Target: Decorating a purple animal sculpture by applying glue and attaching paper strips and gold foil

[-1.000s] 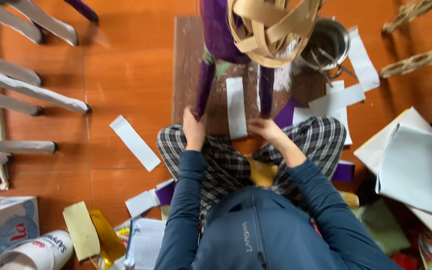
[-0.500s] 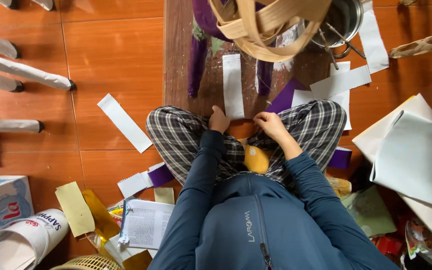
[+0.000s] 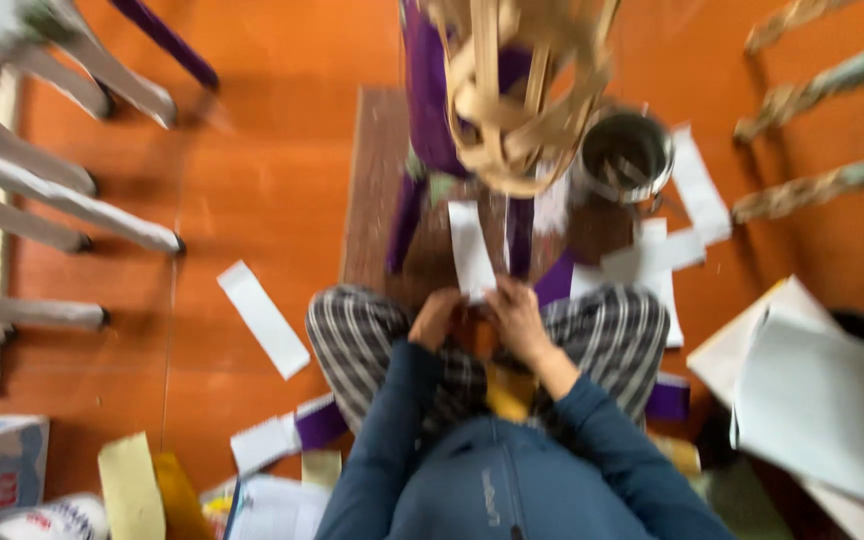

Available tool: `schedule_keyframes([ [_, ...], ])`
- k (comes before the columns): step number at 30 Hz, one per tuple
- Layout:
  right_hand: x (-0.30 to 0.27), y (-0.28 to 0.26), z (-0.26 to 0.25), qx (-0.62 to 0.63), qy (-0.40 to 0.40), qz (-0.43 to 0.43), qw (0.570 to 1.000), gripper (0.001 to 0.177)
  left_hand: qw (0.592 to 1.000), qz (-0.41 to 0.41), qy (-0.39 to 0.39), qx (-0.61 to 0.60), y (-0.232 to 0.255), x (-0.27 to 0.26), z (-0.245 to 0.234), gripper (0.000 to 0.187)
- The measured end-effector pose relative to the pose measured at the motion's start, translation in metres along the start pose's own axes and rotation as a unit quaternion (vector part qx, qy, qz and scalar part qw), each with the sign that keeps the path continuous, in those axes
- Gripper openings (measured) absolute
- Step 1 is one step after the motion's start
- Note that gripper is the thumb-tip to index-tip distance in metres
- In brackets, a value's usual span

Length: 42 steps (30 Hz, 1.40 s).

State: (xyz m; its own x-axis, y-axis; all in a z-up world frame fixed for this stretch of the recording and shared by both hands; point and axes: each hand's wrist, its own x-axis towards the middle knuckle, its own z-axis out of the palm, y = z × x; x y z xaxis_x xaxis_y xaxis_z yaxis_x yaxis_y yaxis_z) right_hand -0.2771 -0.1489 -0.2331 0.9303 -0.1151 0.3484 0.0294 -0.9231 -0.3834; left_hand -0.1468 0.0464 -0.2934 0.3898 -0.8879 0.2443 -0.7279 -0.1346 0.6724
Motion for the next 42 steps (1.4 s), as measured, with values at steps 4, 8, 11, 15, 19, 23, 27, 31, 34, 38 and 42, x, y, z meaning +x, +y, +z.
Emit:
schedule_keyframes([
  [4, 0.051, -0.013, -0.026, -0.040, 0.137, -0.082, 0.986, 0.017, 0.651, -0.448, 0.156, -0.592, 0.054, 0.023, -0.046, 0.020],
  [8, 0.108, -0.042, -0.098, -0.010, 0.172, -0.112, 0.979, 0.008, 0.716, -0.440, 0.171, -0.515, 0.074, 0.045, -0.114, 0.045],
  [11, 0.124, -0.049, -0.127, 0.091, 0.139, -0.111, 0.980, 0.013, 0.924, -0.209, 0.136, -0.290, 0.092, 0.057, -0.142, 0.067],
  [15, 0.150, -0.049, -0.184, 0.368, 0.095, -0.017, 0.925, 0.011, 0.969, -0.076, 0.105, -0.212, 0.089, 0.069, -0.165, 0.048],
  [19, 0.184, -0.034, -0.256, 0.531, 0.184, 0.037, 0.826, 0.011, 0.931, -0.109, 0.161, -0.309, 0.099, 0.075, -0.197, 0.038],
  [23, 0.224, -0.002, -0.285, 0.615, 0.185, 0.111, 0.759, 0.010, 0.947, -0.048, 0.206, -0.243, 0.169, 0.131, -0.314, 0.024],
  [27, 0.286, -0.025, -0.313, 0.759, 0.189, 0.046, 0.622, 0.009, 0.845, -0.016, 0.314, -0.432, 0.186, 0.188, -0.386, 0.012],
  [31, 0.341, -0.034, -0.296, 0.709, 0.207, 0.074, 0.670, 0.012, 0.817, -0.014, 0.337, -0.469, 0.161, 0.248, -0.407, 0.010],
  [34, 0.363, -0.008, -0.273, 0.703, 0.210, 0.051, 0.678, 0.010, 0.815, -0.009, 0.346, -0.465, 0.143, 0.282, -0.407, 0.011],
  [38, 0.376, 0.002, -0.251, 0.696, 0.209, 0.082, 0.682, 0.012, 0.819, 0.007, 0.337, -0.465, 0.118, 0.315, -0.390, 0.011],
  [42, 0.378, 0.011, -0.234, 0.672, 0.204, 0.132, 0.699, 0.009, 0.838, 0.012, 0.341, -0.426, 0.126, 0.326, -0.382, 0.011],
])
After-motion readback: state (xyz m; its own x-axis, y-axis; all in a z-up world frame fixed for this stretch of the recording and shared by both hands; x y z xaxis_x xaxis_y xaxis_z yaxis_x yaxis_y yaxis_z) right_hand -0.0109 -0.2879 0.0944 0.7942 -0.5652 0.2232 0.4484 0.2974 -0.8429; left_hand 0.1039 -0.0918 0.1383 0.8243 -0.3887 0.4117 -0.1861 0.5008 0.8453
